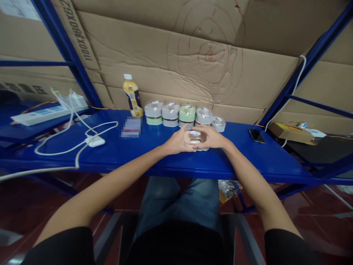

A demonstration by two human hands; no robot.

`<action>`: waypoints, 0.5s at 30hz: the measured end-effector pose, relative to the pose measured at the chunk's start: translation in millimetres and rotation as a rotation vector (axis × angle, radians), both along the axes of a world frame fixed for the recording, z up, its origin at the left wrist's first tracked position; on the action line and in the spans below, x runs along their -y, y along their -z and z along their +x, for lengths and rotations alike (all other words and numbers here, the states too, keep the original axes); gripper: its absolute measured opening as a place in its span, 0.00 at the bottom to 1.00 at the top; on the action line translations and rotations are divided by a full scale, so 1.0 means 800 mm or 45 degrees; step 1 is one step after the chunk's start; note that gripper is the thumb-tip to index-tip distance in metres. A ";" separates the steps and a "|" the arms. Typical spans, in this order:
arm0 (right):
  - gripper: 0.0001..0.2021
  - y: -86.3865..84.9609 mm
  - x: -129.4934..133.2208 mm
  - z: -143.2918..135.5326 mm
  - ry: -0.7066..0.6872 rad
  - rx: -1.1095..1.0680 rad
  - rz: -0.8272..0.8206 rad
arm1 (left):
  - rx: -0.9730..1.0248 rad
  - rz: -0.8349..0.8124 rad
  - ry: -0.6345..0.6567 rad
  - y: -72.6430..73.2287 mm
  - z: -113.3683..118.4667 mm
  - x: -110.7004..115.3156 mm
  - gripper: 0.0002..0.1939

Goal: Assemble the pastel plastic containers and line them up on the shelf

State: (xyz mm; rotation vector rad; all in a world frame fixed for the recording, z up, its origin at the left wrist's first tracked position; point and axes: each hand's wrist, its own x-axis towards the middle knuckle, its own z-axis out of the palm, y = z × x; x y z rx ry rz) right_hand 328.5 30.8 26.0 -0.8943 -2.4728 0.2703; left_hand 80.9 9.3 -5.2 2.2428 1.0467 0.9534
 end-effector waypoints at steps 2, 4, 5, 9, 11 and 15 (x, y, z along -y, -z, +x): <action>0.48 0.001 -0.001 -0.001 0.004 0.020 0.006 | 0.002 -0.001 -0.007 0.000 -0.001 -0.001 0.70; 0.48 0.000 0.000 0.000 0.015 0.035 0.009 | 0.019 0.001 0.001 0.002 -0.002 -0.004 0.70; 0.48 0.000 0.000 0.000 0.021 0.042 0.012 | 0.030 -0.002 0.008 0.002 -0.003 -0.005 0.71; 0.48 -0.002 0.002 -0.001 0.018 0.056 0.025 | 0.042 -0.022 0.017 0.005 -0.004 -0.012 0.71; 0.48 -0.001 0.001 -0.002 0.011 0.054 0.021 | 0.035 -0.020 0.007 0.006 -0.005 -0.014 0.71; 0.47 0.001 -0.003 -0.004 0.014 0.068 -0.039 | 0.011 -0.022 0.014 0.007 -0.006 -0.014 0.69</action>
